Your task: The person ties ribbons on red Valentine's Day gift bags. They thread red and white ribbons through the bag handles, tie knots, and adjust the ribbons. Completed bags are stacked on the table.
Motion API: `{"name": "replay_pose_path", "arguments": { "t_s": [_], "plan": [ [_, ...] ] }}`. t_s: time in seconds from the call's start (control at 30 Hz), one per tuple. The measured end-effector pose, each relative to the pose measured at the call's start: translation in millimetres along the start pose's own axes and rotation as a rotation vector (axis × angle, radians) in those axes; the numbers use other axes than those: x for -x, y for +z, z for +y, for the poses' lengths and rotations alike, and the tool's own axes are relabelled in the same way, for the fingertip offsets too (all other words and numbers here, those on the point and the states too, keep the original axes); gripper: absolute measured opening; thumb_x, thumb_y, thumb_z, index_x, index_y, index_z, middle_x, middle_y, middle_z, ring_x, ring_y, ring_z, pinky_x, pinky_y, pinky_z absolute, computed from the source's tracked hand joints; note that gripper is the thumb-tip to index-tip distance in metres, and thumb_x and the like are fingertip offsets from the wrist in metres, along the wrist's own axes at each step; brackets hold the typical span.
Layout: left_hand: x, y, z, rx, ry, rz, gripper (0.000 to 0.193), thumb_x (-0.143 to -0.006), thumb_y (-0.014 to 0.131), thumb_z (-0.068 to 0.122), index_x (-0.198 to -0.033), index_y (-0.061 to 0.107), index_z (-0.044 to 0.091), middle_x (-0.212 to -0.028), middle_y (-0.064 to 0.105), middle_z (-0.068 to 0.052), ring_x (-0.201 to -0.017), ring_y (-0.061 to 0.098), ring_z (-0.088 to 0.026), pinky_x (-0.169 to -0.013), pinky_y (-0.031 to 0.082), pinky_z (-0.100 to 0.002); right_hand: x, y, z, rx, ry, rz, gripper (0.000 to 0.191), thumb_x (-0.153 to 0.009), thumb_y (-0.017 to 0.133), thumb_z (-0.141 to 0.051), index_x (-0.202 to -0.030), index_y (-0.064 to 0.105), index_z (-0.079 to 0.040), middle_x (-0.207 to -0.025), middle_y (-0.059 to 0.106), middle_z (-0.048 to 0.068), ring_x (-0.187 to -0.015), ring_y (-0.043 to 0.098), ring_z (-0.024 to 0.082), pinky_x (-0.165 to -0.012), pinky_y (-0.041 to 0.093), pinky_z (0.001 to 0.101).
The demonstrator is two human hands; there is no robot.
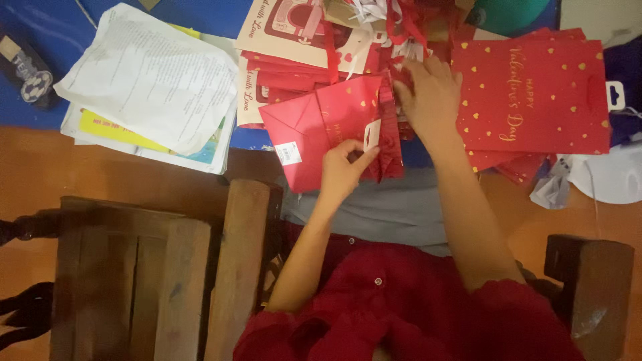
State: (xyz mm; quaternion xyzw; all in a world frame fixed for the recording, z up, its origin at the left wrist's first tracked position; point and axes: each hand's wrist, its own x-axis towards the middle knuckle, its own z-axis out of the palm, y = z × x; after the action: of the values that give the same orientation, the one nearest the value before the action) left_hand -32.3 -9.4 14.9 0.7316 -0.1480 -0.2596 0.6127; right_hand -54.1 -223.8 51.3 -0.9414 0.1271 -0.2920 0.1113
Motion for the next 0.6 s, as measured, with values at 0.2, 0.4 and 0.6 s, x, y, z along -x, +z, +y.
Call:
{"name": "replay_pose_path", "arguments": {
  "t_s": [0.2, 0.4, 0.6],
  "plan": [
    [-6, -6, -9, 0.078, 0.048, -0.052, 0.025, -0.092, 0.079, 0.026, -0.088, 0.077, 0.002, -0.057, 0.053, 0.006, -0.048, 0.044, -0.002, -0.043, 0.032, -0.024, -8, 5, -4, 0.009, 0.026, 0.006, 0.014, -0.099, 0.074, -0.013, -0.112, 0.070, -0.017, -0.111, 0.065, 0.011, -0.110, 0.058, 0.034, -0.096, 0.040, 0.0490],
    [-9, -8, -13, 0.133, 0.083, -0.088, 0.023, -0.092, 0.079, 0.024, -0.095, 0.079, 0.001, -0.065, 0.059, 0.007, -0.058, 0.045, 0.001, -0.050, 0.033, -0.022, 26, -41, -19, -0.992, 0.427, -0.068, 0.020, -0.107, 0.054, -0.009, -0.122, 0.066, -0.012, -0.106, 0.069, 0.001, -0.093, 0.067, 0.013, -0.087, 0.053, 0.0298],
    [-7, -12, -8, 0.009, 0.101, -0.070, 0.025, -0.092, 0.076, 0.025, -0.105, 0.080, 0.004, -0.068, 0.068, 0.006, -0.056, 0.051, 0.000, -0.050, 0.041, -0.022, 55, -55, -37, -0.663, 0.220, -0.303, 0.020, -0.095, 0.072, -0.005, -0.114, 0.076, -0.007, -0.089, 0.065, 0.006, -0.081, 0.059, 0.016, -0.072, 0.047, 0.0305]
  ]
}}
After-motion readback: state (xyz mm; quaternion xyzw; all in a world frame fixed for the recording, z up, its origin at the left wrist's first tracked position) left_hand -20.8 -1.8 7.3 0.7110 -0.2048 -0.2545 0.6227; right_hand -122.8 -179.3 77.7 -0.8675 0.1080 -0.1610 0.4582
